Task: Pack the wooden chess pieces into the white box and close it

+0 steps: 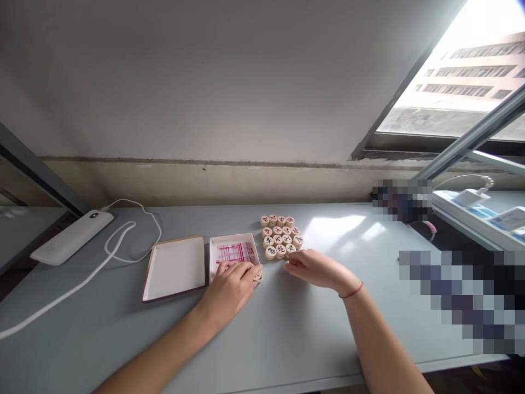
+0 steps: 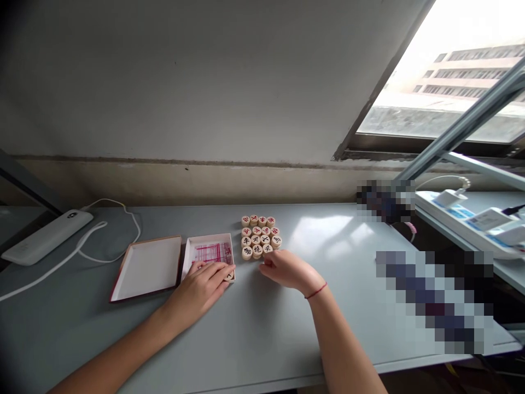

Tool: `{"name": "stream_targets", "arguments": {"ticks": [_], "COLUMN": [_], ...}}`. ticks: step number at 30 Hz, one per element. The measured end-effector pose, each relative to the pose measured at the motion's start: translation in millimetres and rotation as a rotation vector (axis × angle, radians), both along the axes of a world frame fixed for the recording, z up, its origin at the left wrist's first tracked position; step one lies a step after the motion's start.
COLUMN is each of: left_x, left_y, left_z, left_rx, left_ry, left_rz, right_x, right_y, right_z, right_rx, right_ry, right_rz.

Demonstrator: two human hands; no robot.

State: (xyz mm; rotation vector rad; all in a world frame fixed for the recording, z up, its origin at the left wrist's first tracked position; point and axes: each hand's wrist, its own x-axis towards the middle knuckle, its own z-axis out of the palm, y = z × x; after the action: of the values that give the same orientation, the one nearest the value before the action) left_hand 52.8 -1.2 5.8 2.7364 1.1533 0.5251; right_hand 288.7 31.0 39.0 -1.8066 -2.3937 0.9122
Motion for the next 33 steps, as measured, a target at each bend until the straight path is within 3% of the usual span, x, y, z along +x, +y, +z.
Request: {"name": "stream_targets", "arguments": {"ticks": [12,17,22,25,28,30,33], "left_x": [-2.9,-3.5,-2.1,-3.1,-5.3,-6.6,-7.5], "left_y": [0.1,-3.4,-5.3,-3.2,-0.9,-0.3,-0.5], "left_z": [-1.1,3.3,5.8,3.5,0.7,-0.2,-0.6], "left_rx": [-0.045,-0.019,-0.105,-0.099,-0.064,-0.078,-0.125], "left_ry": [-0.308,-0.27,-0.323,-0.364,-0.375,-0.38,-0.399], "left_rz": [-0.009,-0.006,-0.017,-0.006,0.023,0.048,0.071], "right_x": [-43.9,-51.8,-54.8,-43.0,-16.1,4.8,28.1], "right_y": [-16.9,-20.2,-22.7,-19.1,-11.9,-7.3,-3.0], "right_z": [4.8,-0.3,-2.0,4.2,12.1,14.7,12.3], "right_rx": [0.168,0.301,0.457,0.414,0.412,0.443,0.346], "right_ry": [0.367,0.343,0.264,0.269,0.261,0.19,0.021], "right_rz": [0.136,0.141,0.181,0.15,0.032,-0.072,-0.196]}}
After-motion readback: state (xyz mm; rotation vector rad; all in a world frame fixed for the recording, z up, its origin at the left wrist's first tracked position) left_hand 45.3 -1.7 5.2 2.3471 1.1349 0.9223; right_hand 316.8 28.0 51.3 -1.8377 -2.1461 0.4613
